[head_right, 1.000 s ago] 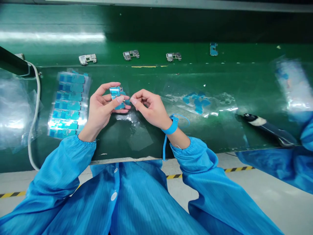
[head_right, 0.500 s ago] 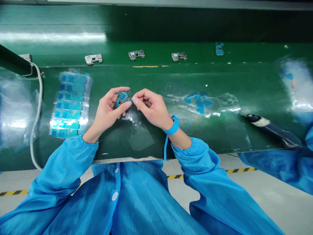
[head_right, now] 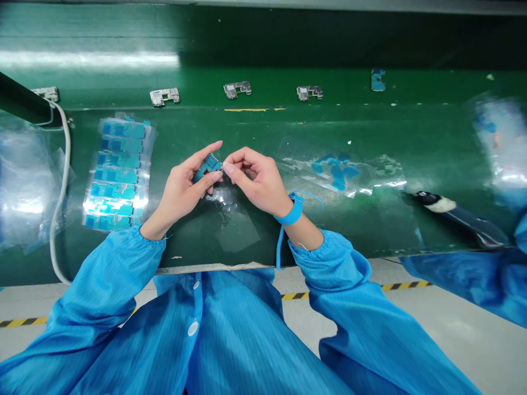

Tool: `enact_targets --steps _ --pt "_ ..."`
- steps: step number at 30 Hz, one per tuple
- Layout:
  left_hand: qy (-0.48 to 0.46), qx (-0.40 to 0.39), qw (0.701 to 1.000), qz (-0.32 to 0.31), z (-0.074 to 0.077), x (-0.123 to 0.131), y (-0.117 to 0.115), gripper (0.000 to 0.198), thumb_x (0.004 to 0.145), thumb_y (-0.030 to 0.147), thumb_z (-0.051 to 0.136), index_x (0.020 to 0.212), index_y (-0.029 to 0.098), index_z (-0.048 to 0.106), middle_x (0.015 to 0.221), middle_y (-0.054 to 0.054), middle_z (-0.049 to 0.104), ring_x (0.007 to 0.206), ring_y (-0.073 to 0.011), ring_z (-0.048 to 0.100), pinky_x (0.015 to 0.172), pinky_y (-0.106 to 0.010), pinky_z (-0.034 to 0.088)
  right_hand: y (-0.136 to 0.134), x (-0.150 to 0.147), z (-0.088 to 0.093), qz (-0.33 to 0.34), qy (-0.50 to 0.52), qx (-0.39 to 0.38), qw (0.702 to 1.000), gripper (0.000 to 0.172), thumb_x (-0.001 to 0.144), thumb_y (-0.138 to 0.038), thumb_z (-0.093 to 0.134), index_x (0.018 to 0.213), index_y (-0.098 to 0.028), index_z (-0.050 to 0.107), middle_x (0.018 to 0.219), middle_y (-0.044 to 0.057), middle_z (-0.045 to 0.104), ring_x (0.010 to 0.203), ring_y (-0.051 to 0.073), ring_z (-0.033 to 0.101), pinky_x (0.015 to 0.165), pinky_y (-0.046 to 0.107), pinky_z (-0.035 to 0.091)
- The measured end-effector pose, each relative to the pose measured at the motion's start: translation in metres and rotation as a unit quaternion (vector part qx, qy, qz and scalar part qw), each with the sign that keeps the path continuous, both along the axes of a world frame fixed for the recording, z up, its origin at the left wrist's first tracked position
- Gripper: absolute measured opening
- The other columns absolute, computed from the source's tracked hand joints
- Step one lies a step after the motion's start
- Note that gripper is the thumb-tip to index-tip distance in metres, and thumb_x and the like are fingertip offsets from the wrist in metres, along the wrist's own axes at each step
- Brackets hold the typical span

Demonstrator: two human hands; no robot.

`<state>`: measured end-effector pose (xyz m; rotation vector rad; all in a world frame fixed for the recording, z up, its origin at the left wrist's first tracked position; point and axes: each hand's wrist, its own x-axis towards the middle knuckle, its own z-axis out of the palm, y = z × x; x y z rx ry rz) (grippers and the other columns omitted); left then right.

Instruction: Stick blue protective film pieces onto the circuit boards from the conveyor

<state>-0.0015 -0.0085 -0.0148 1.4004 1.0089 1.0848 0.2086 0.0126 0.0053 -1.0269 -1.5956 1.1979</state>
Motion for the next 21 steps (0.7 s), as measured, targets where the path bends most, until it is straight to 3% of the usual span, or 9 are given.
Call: enact_targets --steps 9,21 --pt "0.01 -0.012 1.0 0.0 -0.0008 -0.0011 -0.0005 0.062 0.103 0.061 0.076 0.16 0.038 0.065 0.095 0.0 0.079 0.063 -0.0145 0.066 0.068 -0.034 0.063 -0.0015 0.0008 -0.0031 0.011 0.009 -0.019 1.0 0.039 0.095 -0.062 0.089 0.098 -0.025 0.077 0.084 0.001 0.075 0.074 0.017 0.07 0.071 0.032 0.06" --pt "0.003 0.011 1.0 0.002 -0.0044 0.0014 -0.0011 0.066 0.099 0.06 0.082 0.16 0.04 0.065 0.096 0.001 0.073 0.07 -0.0159 0.065 0.074 -0.036 0.063 -0.0012 0.0007 0.0007 0.004 -0.005 -0.014 1.0 0.044 0.095 -0.068 0.087 0.096 -0.025 0.077 0.084 0.002 0.074 0.072 0.016 0.067 0.069 0.032 0.059"
